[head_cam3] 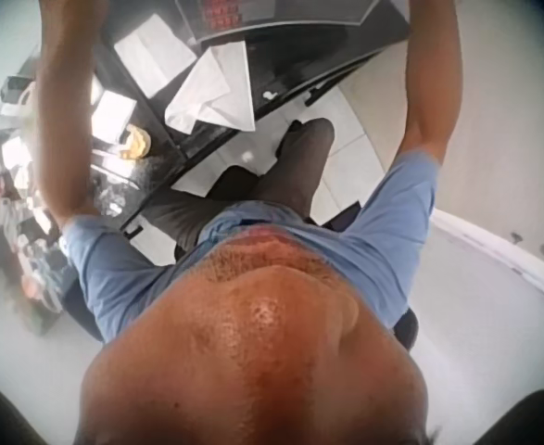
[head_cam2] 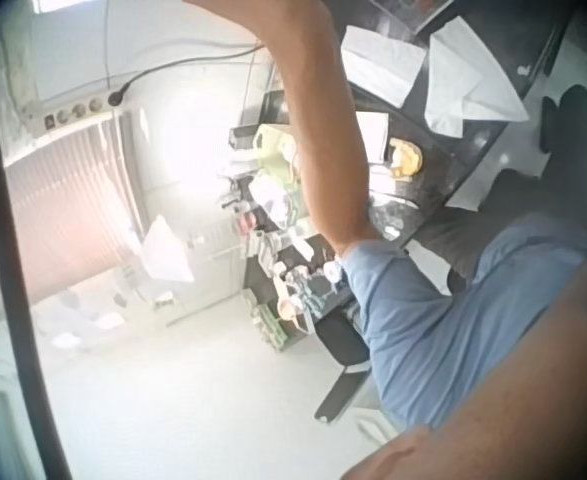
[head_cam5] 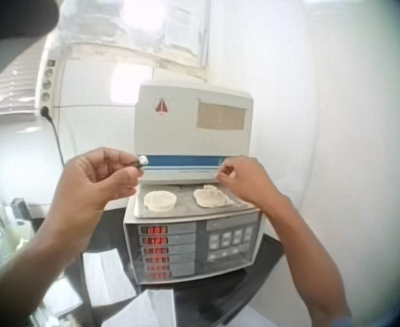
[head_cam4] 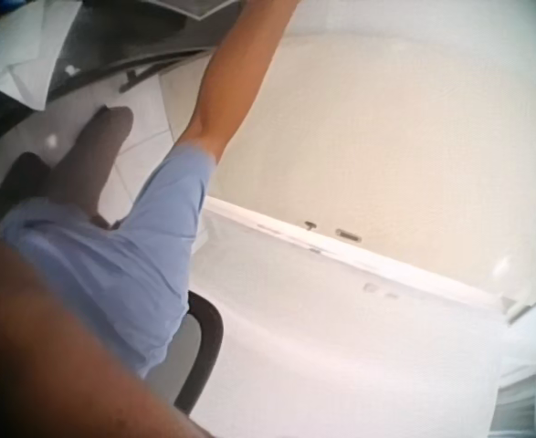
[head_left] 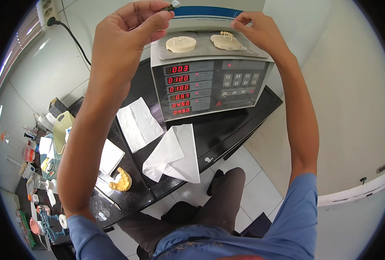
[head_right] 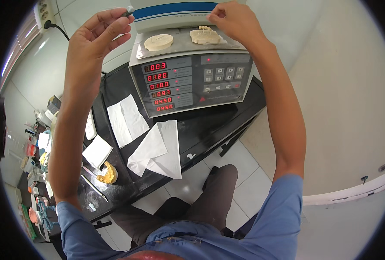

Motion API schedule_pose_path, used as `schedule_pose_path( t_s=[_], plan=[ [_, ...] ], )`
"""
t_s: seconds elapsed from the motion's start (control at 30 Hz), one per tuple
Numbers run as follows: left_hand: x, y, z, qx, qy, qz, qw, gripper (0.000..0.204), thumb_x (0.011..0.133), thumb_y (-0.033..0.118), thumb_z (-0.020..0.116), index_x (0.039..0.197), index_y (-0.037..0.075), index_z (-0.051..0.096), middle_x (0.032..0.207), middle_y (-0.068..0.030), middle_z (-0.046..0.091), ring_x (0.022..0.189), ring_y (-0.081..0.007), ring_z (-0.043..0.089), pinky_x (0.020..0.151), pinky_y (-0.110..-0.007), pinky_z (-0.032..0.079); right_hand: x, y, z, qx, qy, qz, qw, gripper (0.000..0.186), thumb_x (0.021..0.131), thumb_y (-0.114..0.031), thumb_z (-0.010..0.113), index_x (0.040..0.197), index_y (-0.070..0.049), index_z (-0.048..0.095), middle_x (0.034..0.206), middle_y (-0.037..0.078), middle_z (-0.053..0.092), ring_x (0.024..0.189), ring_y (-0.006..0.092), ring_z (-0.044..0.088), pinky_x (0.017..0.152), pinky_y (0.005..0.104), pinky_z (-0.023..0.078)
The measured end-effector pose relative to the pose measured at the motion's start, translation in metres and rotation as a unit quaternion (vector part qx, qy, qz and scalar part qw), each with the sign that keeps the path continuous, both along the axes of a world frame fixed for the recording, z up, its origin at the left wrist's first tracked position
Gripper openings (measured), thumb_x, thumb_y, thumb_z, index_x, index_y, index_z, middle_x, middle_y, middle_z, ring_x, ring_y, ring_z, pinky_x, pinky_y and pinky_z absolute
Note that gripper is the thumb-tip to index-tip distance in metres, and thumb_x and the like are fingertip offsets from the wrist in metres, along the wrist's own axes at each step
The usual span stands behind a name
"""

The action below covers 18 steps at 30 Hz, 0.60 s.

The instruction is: The person applies white ceramic paste to a green dental bridge framework using a small tool, wipes the piece with a white cloth, and places dental components onto a tray next to a digital furnace.

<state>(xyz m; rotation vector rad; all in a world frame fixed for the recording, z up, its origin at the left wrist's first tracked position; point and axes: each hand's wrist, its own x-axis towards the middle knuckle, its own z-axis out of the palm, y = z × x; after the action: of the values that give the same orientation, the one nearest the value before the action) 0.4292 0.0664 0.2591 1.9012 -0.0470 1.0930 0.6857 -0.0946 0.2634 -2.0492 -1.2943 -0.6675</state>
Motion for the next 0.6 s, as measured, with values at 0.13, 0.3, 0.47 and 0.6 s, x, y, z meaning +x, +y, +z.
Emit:
schedule_pose_path(
  t_s=[0.13, 0.3, 0.47, 0.6],
  plan=[
    [0.006, -0.007, -0.002, -0.025, 0.001, -0.007, 1.0, 0.032, 0.091, 0.02, 0.07, 0.115, -0.001, 0.066, 0.107, -0.0094, 0.071, 0.1, -0.0135, 0.066, 0.095, -0.029, 0.051, 0.017, 0.01, -0.003, -0.055, 0.01, 0.027, 0.998, 0.032, 0.081, -0.036, 0.073, 0.08, -0.004, 0.074, 0.07, 0.01, 0.069, 0.068, 0.0244, 0.066, 0.065, 0.0376, 0.05],
    [0.021, -0.014, -0.005, -0.038, -0.048, 0.026, 0.998, 0.027, 0.086, 0.015, 0.074, 0.105, -0.003, 0.07, 0.087, -0.0076, 0.072, 0.081, -0.0112, 0.067, 0.08, -0.024, 0.054, 0.01, 0.012, -0.003, -0.125, 0.043, -0.018, 0.991, 0.031, 0.078, -0.037, 0.073, 0.077, -0.006, 0.073, 0.067, 0.01, 0.068, 0.066, 0.0239, 0.066, 0.065, 0.0361, 0.051],
    [0.036, -0.015, -0.007, -0.047, -0.003, 0.038, 0.998, 0.031, 0.091, 0.019, 0.07, 0.114, -0.002, 0.067, 0.101, -0.0112, 0.072, 0.093, -0.015, 0.068, 0.089, -0.028, 0.054, 0.021, 0.016, -0.009, -0.106, 0.045, -0.009, 0.993, 0.027, 0.076, -0.034, 0.073, 0.077, -0.007, 0.073, 0.066, 0.009, 0.068, 0.064, 0.0238, 0.066, 0.064, 0.0356, 0.052],
    [0.05, -0.012, -0.005, -0.058, -0.038, 0.038, 0.997, 0.026, 0.087, 0.016, 0.072, 0.105, -0.003, 0.071, 0.087, -0.0082, 0.071, 0.08, -0.0114, 0.067, 0.081, -0.025, 0.056, 0.02, 0.017, -0.008, -0.038, 0.052, -0.022, 0.998, 0.025, 0.079, -0.033, 0.07, 0.08, -0.008, 0.074, 0.067, 0.009, 0.068, 0.064, 0.0239, 0.066, 0.065, 0.0353, 0.052]
  ],
)
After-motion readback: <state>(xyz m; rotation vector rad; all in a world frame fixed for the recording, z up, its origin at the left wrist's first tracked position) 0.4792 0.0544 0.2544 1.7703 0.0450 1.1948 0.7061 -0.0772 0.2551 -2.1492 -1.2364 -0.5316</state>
